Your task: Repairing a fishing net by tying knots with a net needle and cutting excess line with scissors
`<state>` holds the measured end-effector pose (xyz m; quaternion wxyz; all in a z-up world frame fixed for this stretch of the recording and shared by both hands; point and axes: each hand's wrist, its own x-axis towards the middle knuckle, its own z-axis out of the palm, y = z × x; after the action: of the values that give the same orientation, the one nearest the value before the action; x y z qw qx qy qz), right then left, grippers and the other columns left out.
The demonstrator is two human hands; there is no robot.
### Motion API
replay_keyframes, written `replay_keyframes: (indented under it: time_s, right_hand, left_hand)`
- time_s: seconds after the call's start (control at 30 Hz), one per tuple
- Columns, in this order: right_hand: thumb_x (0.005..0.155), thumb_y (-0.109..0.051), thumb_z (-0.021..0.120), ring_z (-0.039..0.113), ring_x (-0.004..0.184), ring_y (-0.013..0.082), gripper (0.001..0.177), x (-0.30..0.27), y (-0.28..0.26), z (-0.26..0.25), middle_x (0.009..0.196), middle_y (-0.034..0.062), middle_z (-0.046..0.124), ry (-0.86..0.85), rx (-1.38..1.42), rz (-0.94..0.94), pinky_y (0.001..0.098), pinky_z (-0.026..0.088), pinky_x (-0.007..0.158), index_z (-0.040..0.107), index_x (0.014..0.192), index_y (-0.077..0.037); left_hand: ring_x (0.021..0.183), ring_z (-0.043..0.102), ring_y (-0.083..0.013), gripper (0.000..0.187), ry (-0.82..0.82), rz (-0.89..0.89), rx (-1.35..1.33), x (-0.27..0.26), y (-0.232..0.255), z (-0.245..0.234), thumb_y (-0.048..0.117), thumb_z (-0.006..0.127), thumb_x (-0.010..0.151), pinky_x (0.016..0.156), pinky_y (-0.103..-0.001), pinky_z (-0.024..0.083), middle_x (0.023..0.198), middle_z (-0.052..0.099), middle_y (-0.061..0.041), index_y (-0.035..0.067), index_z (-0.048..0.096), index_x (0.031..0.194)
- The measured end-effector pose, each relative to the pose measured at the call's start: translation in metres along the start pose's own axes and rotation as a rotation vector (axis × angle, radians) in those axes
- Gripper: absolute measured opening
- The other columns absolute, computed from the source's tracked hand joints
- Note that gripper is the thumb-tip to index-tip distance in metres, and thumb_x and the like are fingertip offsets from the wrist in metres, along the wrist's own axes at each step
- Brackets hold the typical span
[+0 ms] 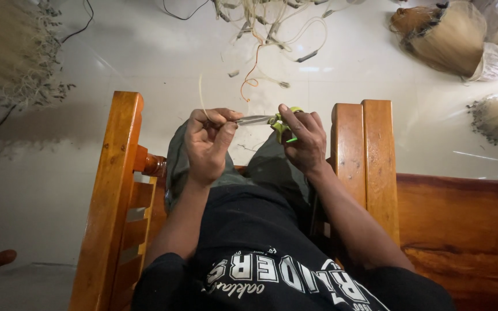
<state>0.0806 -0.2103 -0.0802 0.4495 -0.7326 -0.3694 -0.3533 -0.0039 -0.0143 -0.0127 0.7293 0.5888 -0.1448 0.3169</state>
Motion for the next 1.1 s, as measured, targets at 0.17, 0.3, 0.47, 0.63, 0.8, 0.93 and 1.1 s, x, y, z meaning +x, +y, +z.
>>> replay_keyframes:
  time_s: [0.17,0.3,0.47,0.63,0.8,0.93,1.1]
  right_hand:
    - [0.073,0.012,0.067,0.059,0.071,0.0269,0.063,-0.003,0.002,0.001,0.086,0.0099,0.066,0.039,-0.033,-0.056,0.0380,0.051,0.070,0.071,0.132,-0.010]
    - [0.074,0.009,0.068,0.058,0.072,0.0265,0.062,-0.006,0.006,-0.001,0.088,0.0104,0.066,0.044,-0.038,-0.045,0.0364,0.051,0.069,0.070,0.133,-0.011]
    - [0.075,0.009,0.068,0.058,0.073,0.0302,0.060,-0.005,0.007,-0.002,0.088,0.0128,0.064,0.071,-0.059,-0.037,0.0386,0.052,0.073,0.070,0.132,-0.008]
    - [0.075,0.010,0.068,0.057,0.072,0.0284,0.060,-0.007,0.009,0.000,0.088,0.0113,0.065,0.080,-0.066,-0.033,0.0372,0.052,0.073,0.071,0.132,-0.009]
    - [0.074,0.010,0.068,0.057,0.070,0.0283,0.062,-0.004,0.002,-0.001,0.084,0.0117,0.064,0.084,-0.056,-0.034,0.0397,0.051,0.069,0.071,0.132,-0.011]
    - [0.075,0.009,0.069,0.057,0.072,0.0281,0.061,-0.005,0.001,0.000,0.086,0.0101,0.063,0.092,-0.072,-0.029,0.0384,0.052,0.072,0.071,0.132,-0.011]
    - [0.075,0.009,0.067,0.058,0.073,0.0281,0.061,-0.006,0.003,0.000,0.086,0.0098,0.063,0.089,-0.059,-0.032,0.0392,0.052,0.072,0.071,0.132,-0.011]
  left_hand:
    - [0.100,0.071,-0.0306,0.017,-0.012,0.012,-0.043,-0.001,0.005,0.007,-0.004,0.064,0.094,0.085,-0.036,0.059,0.100,0.065,-0.022,-0.002,0.047,0.097]
    - [0.099,0.071,-0.0301,0.016,0.006,-0.004,-0.055,-0.004,0.002,0.007,-0.004,0.065,0.093,0.085,-0.037,0.060,0.099,0.066,-0.020,-0.001,0.049,0.097]
    - [0.097,0.070,-0.0312,0.015,0.001,0.008,-0.026,-0.003,0.002,0.006,-0.004,0.064,0.094,0.085,-0.040,0.060,0.098,0.064,-0.021,-0.002,0.050,0.097]
    - [0.099,0.071,-0.0311,0.015,0.014,0.020,-0.027,-0.004,0.001,0.006,-0.003,0.065,0.094,0.085,-0.038,0.059,0.099,0.064,-0.021,-0.001,0.050,0.096]
    - [0.095,0.072,-0.0305,0.015,0.009,0.047,0.003,-0.003,0.004,0.009,-0.004,0.065,0.093,0.081,-0.035,0.059,0.098,0.065,-0.020,0.000,0.051,0.096]
    - [0.097,0.071,-0.0316,0.015,-0.014,0.089,0.061,-0.004,0.004,0.012,-0.005,0.068,0.092,0.081,-0.035,0.058,0.099,0.066,-0.021,-0.003,0.053,0.094]
    - [0.098,0.070,-0.0298,0.013,-0.024,0.100,0.037,-0.003,0.006,0.014,-0.005,0.067,0.092,0.079,-0.033,0.058,0.099,0.066,-0.020,-0.003,0.054,0.095]
